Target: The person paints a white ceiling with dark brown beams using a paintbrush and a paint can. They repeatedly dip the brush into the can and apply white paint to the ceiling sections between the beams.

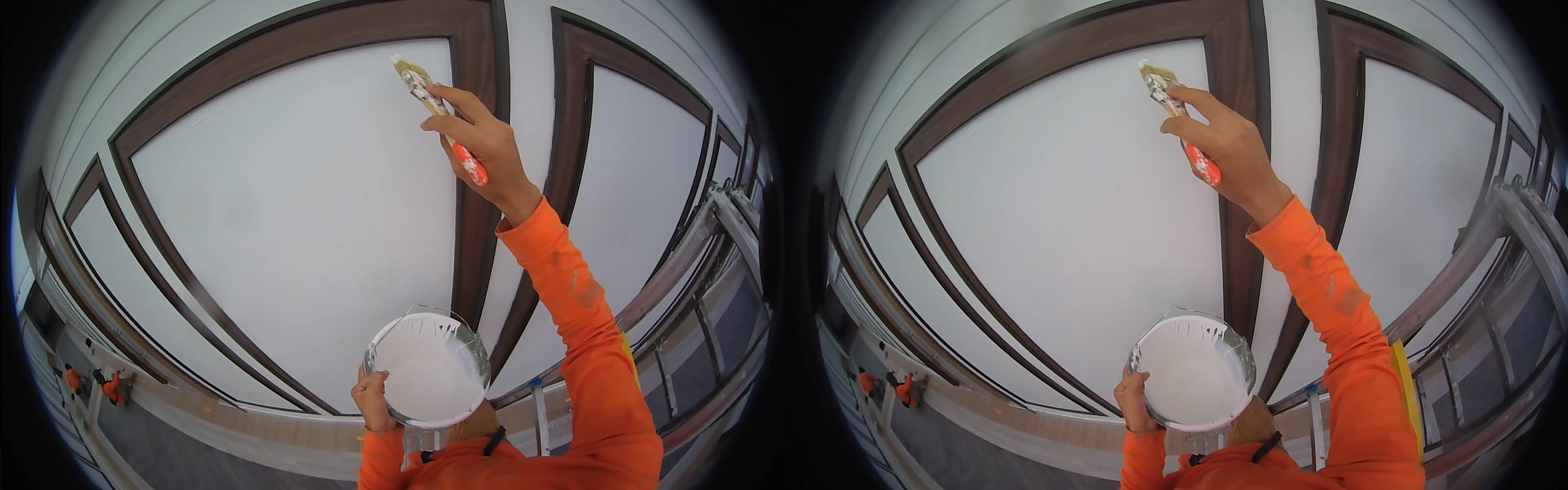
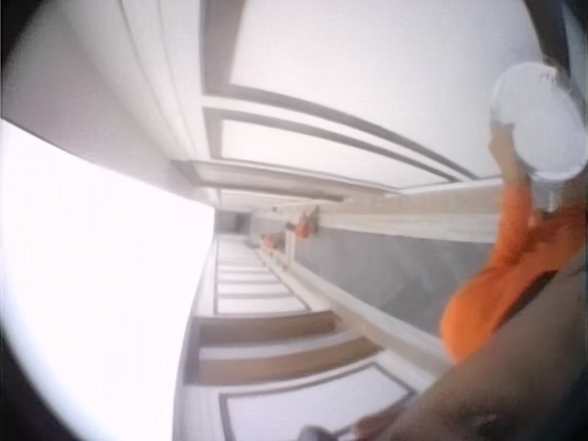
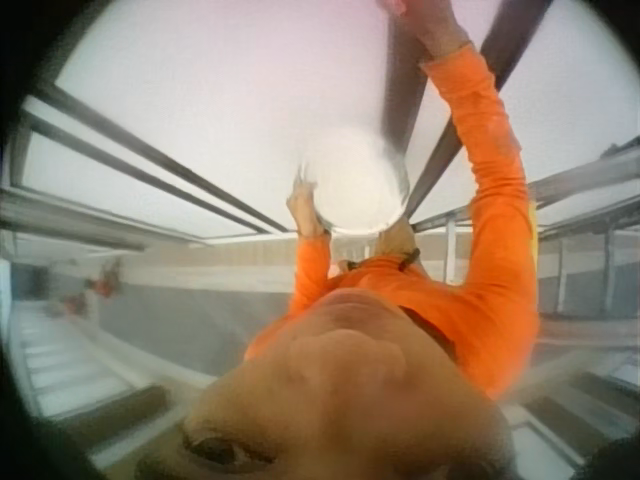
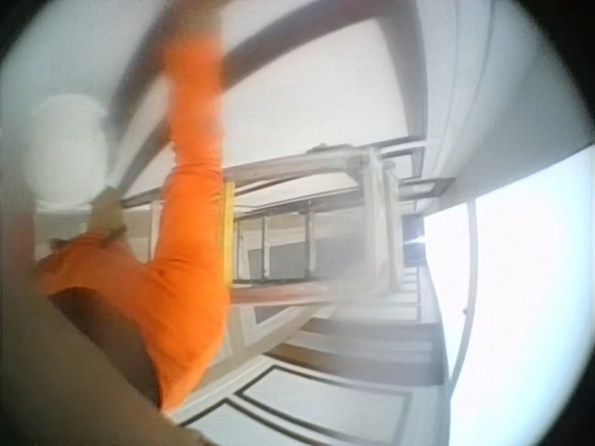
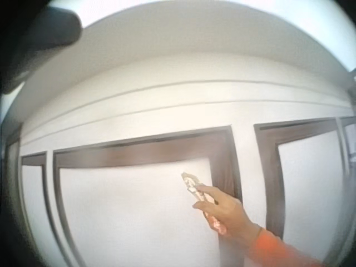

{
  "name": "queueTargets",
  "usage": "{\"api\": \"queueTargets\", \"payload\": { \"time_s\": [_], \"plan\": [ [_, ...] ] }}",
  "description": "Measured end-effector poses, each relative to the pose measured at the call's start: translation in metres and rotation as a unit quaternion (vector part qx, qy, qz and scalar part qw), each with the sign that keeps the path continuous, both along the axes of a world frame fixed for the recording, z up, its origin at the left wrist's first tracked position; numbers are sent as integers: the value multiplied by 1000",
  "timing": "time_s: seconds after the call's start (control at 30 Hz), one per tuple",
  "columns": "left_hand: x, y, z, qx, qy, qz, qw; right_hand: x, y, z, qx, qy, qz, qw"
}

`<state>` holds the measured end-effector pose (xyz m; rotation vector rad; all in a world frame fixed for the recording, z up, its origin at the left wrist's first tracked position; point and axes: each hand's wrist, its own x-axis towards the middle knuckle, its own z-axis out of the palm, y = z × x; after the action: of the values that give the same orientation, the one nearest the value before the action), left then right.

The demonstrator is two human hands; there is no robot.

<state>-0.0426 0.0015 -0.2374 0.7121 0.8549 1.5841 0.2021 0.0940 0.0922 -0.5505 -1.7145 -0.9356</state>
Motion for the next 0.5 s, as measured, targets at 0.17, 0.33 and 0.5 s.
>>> {"api": "queueTargets", "payload": {
  "time_s": [0.17, 0.33, 0.5],
  "plan": [
    [-1, 1, -9, 26, 39, 14, 999, 8, 35, 19, 66, -78, -117, 988],
    [-1, 6, -15, 22, 21, 18, 999, 13, 51, 18, 24, -81, -149, 985],
    [-1, 5, -11, 7, 31, 6, 999, 12, 50, -11, -44, -107, -148, 982]
  ]
}}
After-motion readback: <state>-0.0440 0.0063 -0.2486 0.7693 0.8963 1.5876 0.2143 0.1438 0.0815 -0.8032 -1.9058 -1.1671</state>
